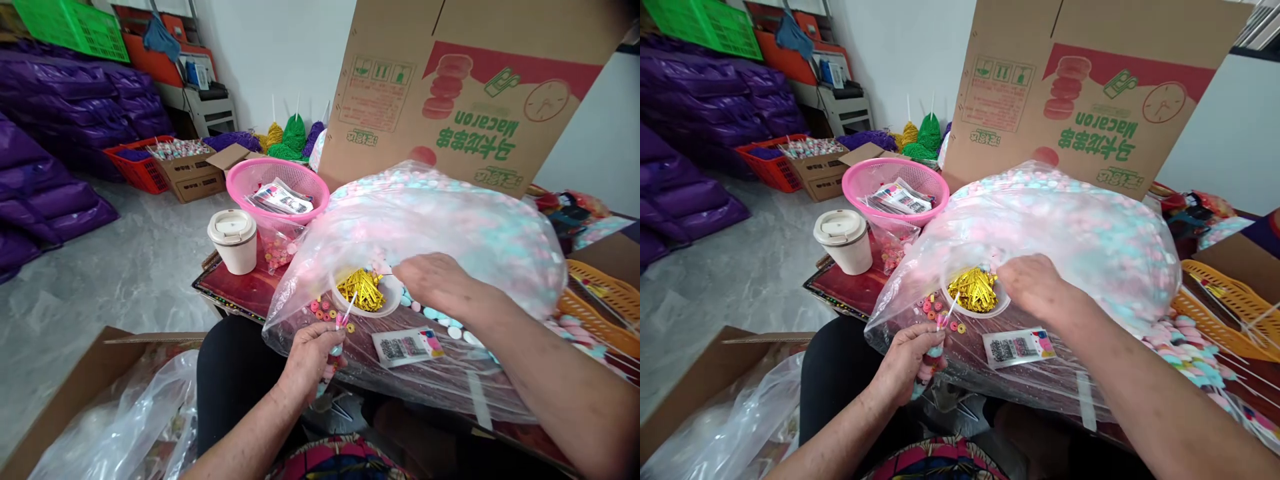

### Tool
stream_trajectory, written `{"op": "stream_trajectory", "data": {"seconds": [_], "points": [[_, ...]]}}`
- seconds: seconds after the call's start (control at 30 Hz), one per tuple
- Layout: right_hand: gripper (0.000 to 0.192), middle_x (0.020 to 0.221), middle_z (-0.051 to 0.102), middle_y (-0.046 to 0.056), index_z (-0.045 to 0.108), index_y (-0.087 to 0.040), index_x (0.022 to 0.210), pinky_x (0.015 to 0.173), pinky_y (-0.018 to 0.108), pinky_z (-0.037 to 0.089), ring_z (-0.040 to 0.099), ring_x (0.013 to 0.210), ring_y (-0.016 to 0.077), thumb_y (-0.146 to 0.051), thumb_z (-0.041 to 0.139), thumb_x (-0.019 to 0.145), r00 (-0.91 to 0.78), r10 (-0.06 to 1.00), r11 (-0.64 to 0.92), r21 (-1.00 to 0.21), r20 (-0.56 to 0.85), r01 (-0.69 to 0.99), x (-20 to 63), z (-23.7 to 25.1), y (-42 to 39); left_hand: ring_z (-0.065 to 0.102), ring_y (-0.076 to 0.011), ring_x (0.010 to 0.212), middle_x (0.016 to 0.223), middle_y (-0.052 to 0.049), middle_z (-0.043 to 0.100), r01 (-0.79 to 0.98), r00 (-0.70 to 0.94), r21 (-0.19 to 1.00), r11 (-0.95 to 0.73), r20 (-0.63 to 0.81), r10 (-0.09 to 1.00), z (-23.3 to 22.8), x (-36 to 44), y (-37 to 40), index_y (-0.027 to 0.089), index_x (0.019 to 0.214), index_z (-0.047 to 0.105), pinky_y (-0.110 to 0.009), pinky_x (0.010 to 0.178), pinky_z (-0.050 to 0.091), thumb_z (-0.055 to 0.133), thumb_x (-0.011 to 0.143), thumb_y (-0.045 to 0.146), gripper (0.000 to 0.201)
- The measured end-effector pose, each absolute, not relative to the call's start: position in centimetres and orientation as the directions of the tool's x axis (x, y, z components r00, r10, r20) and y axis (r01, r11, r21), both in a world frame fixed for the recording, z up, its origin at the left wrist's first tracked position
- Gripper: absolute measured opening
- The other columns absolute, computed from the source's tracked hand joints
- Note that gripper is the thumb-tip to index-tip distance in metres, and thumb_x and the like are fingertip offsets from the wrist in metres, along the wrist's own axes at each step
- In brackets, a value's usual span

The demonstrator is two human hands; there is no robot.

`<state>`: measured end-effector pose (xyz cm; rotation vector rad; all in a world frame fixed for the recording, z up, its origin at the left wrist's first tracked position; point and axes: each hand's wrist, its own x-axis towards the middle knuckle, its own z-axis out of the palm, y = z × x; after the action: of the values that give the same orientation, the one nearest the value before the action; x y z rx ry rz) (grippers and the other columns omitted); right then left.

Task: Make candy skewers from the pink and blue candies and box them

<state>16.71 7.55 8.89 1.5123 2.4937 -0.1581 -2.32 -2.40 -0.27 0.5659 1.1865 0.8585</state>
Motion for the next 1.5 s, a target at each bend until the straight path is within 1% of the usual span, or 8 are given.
{"op": "stream_trajectory", "data": {"seconds": [0.1,0.23,0.4,0.73,0.9,1.03,1.3,1.5], "points": [[0.029,0.072,0.064,0.003,0.067,-0.021,0.100,0.064,0.025,0.046,0.060,0.067,0.0135,-0.012,0.041,0.089,-0.521,0.825,0.487,-0.190,-0.221,0.852,17.7,9.6,2.5,0.052,-0.0081,0.043,0.060,0.001,0.059,-0.263,0.153,0.782,0.565,-0.544,0.825,-0.2,-1.0,-2.2,0.015,0.068,0.060,-0.016,0.033,0.021,0.062,0.061,0.036,0.022],[0.046,0.070,0.058,0.000,0.040,-0.018,0.138,0.063,0.025,0.045,0.053,0.062,0.0117,-0.020,0.027,0.093,-0.523,0.852,0.342,-0.741,-0.014,0.578,16.5,5.8,-3.1,0.050,-0.0083,0.043,0.056,0.001,0.057,-0.177,0.254,0.808,0.562,-0.514,0.819,0.0,1.3,-2.4,0.015,0.068,0.059,-0.016,0.035,0.024,0.057,0.065,0.034,0.019],[0.059,0.058,0.048,-0.004,0.018,-0.013,0.147,0.055,0.025,0.041,0.047,0.054,0.0128,-0.019,0.030,0.090,-0.318,0.936,0.018,-0.881,-0.151,0.473,16.5,2.5,-4.8,0.045,-0.0080,0.047,0.055,0.000,0.055,0.007,0.382,0.897,0.442,-0.411,0.828,0.8,2.7,-3.4,0.014,0.068,0.059,-0.016,0.041,0.030,0.046,0.076,0.033,0.023],[0.057,0.054,0.047,-0.006,0.034,-0.013,0.139,0.050,0.024,0.039,0.045,0.048,0.0121,-0.028,0.047,0.086,0.120,0.985,0.061,-0.895,0.126,0.442,18.4,-0.6,-7.3,0.037,-0.0031,0.039,0.053,0.005,0.048,-0.198,0.379,0.853,0.484,-0.389,0.840,-0.2,4.7,-4.2,0.013,0.070,0.061,-0.015,0.037,0.028,0.069,0.068,0.048,0.036],[0.019,0.064,0.061,0.001,0.064,-0.018,0.084,0.057,0.023,0.044,0.056,0.059,0.0122,-0.025,0.047,0.090,-0.239,0.936,0.340,-0.840,0.259,0.422,20.5,-0.1,-8.4,0.054,-0.0083,0.045,0.055,-0.002,0.060,-0.168,0.659,0.642,0.748,-0.492,0.569,0.1,4.5,-3.5,0.007,0.067,0.065,-0.019,0.047,0.045,0.083,0.054,0.031,0.033],[0.014,0.071,0.065,0.001,0.062,-0.020,0.083,0.066,0.021,0.046,0.061,0.069,0.0122,-0.022,0.051,0.090,-0.400,0.825,0.536,-0.776,0.398,0.333,21.8,1.1,-8.0,0.060,-0.0111,0.052,0.071,-0.003,0.065,-0.171,0.782,0.548,0.819,-0.430,0.451,0.5,4.6,-3.2,0.010,0.091,0.065,-0.023,0.050,0.053,0.084,0.053,0.019,0.044],[0.023,0.056,0.056,-0.003,0.050,-0.019,0.068,0.049,0.019,0.038,0.050,0.050,0.0095,-0.022,0.045,0.090,-0.039,0.919,0.329,-0.712,0.391,0.620,19.9,-0.8,-8.4,0.058,-0.0090,0.050,0.066,0.001,0.064,-0.438,0.493,0.552,0.710,-0.513,0.703,-0.2,6.3,-4.2,0.015,0.102,0.055,-0.020,0.051,0.050,0.082,0.057,0.016,0.052],[0.024,0.056,0.055,0.003,0.054,-0.017,0.072,0.054,0.029,0.034,0.050,0.053,0.0158,-0.013,0.039,0.090,-0.171,0.776,0.386,-0.242,0.607,0.890,21.4,-0.2,-8.1,0.055,-0.0094,0.055,0.072,0.002,0.063,-0.227,0.310,0.878,0.422,-0.346,0.886,-0.4,7.0,-4.7,0.020,0.108,0.053,-0.019,0.050,0.041,0.078,0.065,0.038,0.053]]}}
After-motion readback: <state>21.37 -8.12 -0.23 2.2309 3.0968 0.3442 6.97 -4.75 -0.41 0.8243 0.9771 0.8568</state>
